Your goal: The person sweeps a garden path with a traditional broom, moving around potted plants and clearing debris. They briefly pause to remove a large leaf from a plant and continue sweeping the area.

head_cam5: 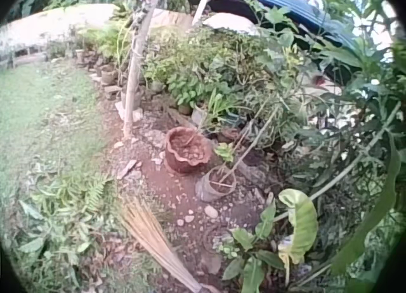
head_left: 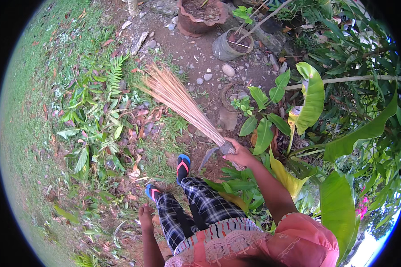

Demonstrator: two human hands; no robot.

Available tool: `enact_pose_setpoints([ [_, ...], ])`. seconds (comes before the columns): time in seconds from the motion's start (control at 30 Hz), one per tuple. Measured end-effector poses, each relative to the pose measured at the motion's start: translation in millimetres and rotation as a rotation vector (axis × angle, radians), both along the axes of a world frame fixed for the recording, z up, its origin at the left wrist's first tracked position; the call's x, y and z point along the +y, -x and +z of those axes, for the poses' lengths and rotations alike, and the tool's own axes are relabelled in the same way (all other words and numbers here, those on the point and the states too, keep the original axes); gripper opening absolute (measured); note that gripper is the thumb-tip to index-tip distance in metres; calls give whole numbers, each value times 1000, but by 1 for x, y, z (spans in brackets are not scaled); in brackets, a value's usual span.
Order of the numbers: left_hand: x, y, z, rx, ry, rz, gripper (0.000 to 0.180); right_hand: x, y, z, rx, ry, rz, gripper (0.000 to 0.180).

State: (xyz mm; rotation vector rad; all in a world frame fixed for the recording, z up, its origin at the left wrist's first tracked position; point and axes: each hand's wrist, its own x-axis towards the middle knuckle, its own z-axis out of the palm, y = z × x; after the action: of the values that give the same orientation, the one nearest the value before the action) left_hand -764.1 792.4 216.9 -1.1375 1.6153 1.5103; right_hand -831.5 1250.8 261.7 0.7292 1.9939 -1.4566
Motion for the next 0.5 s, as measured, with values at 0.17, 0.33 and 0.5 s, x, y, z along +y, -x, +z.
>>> enact_pose_setpoints([
  [0.17, 2, 5, -4, -16, 5, 22, 23, 79, -1, -7, 25, -330, -712, 67],
  [0.33, 3, 14, -7, 51, -19, -17, 21, 127, 83, -12, -308, -35, -490, 65],
  [0.5, 12, 25, -1, 49, -11, -2, 17, 114, 25, 39, -324, 261, -77, 75],
])
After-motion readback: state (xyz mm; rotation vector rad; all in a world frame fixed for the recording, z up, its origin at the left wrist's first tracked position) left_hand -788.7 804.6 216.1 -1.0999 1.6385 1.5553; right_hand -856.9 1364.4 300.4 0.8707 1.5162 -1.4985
